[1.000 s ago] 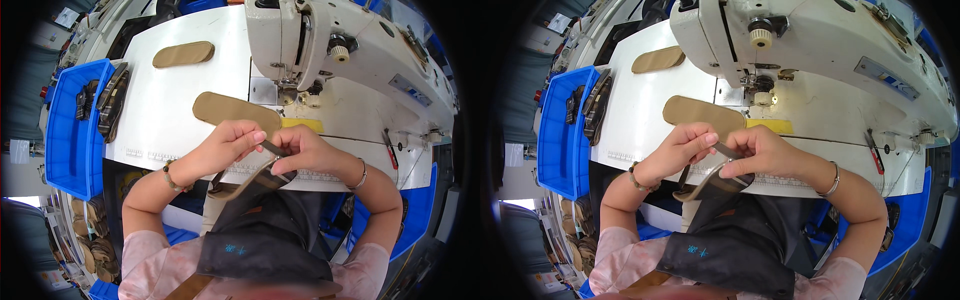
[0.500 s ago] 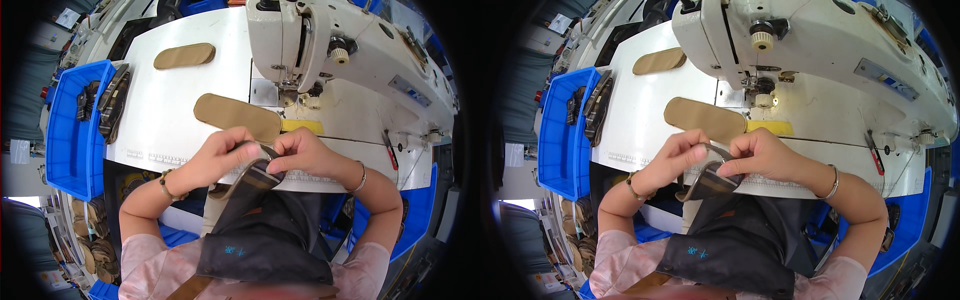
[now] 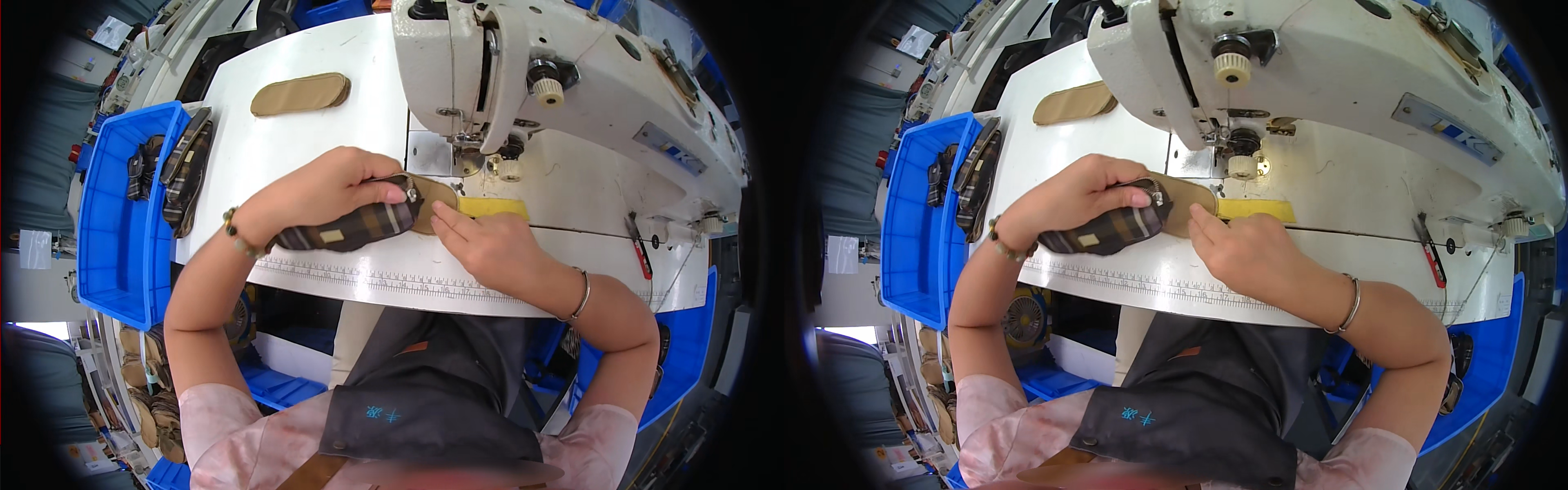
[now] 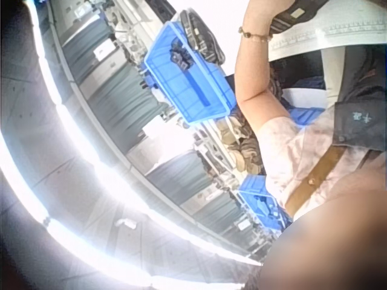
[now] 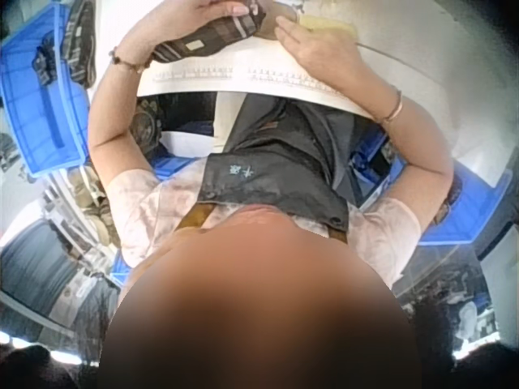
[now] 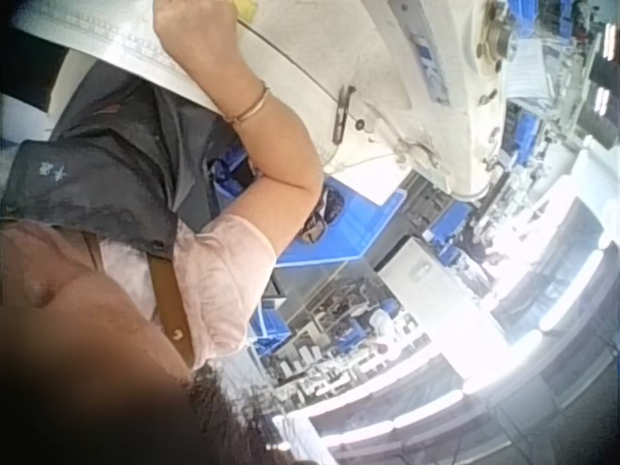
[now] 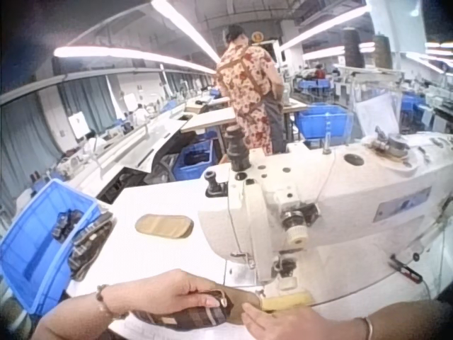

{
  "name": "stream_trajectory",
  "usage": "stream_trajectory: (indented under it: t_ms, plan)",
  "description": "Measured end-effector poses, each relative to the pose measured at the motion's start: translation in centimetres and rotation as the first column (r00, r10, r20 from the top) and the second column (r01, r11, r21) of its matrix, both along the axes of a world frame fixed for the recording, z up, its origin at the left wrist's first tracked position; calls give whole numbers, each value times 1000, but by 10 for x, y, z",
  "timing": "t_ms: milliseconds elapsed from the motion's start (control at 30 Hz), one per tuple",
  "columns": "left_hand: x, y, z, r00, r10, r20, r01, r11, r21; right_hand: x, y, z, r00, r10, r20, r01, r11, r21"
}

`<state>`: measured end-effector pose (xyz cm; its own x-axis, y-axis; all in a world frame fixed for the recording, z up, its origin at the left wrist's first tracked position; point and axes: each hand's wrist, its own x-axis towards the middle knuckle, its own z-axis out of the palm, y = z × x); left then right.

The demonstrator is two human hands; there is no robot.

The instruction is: Sewing leather straps and components for footwear using an industrial sewing machine.

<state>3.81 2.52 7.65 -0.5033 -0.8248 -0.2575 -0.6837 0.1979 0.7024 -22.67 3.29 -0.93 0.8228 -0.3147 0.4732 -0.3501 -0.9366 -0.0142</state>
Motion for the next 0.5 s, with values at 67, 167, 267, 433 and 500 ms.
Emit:
stream_trajectory:
  t_ms: [67, 167, 267, 433, 500]
  plan:
    - [-7, -16, -5, 996, -53, -66, 58, 996, 73, 1, -7, -3, 999, 29, 15, -28, 999, -24]
    - [-22, -33, -23, 984, -110, -139, 135, 973, 186, -1, -14, -3, 997, 78, -17, -78, 997, -8]
    - [-27, -36, -35, 963, 27, -268, 55, 954, 294, -1, -12, 3, 993, 91, -69, -89, 996, 31]
    - [-22, -30, -47, 970, 6, -244, 21, 994, 106, -6, 2, 3, 995, 4, -99, -16, 993, -118]
    - [-25, -24, -42, 980, -13, -198, 19, 999, 28, -6, 4, 4, 995, 5, -104, -14, 996, -89]
